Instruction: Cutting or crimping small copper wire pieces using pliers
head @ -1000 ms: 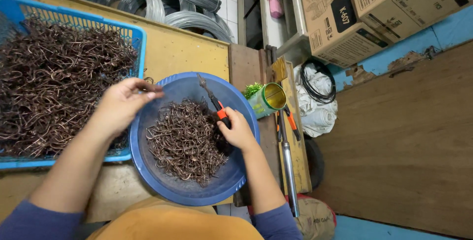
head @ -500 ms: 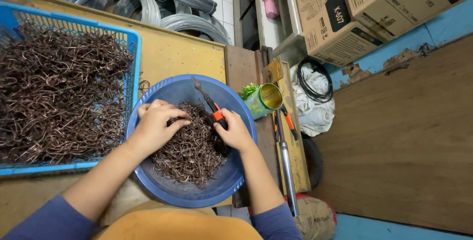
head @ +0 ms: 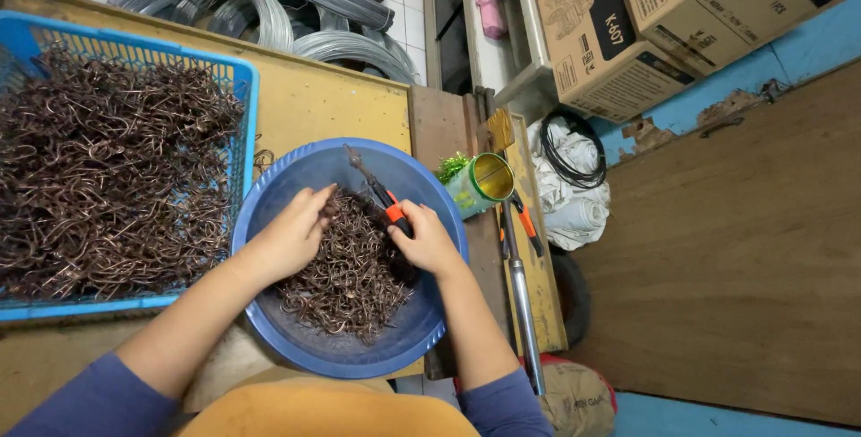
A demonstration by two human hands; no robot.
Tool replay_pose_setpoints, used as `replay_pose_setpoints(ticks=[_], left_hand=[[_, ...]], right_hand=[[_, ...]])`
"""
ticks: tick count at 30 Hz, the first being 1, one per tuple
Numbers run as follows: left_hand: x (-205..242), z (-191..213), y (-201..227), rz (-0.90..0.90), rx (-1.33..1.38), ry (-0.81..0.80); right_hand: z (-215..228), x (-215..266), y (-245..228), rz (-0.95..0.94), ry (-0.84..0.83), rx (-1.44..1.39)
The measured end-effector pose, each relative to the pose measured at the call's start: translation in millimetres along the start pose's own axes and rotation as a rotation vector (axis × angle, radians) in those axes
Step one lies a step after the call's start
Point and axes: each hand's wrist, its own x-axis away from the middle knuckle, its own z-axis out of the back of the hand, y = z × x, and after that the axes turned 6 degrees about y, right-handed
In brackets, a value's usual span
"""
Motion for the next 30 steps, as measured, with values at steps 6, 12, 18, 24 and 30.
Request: replay_pose_setpoints(ticks=[6, 12, 18, 24, 30], left_hand=[[-13, -22, -48, 0.055, -0.027, 0.164], [-10, -18, -34, 0.018, -0.054, 0.232], [-15, -24, -45, 0.108, -0.040, 0.212], [-10, -13, -27, 0.120, -0.045, 0.201], [-18, -31, -61, 0.143, 0.023, 0.217]], right_hand=[[0, -1, 5, -0.007, -0.005, 0.007], [-4, -5, 14, -0.005, -0.008, 0.002], [-2, -3, 11, 0.014, -0.047, 0.024], [-7, -4, 13, 0.029, -0.077, 0.023], [-11, -5, 21, 0.026, -0.016, 0.025]])
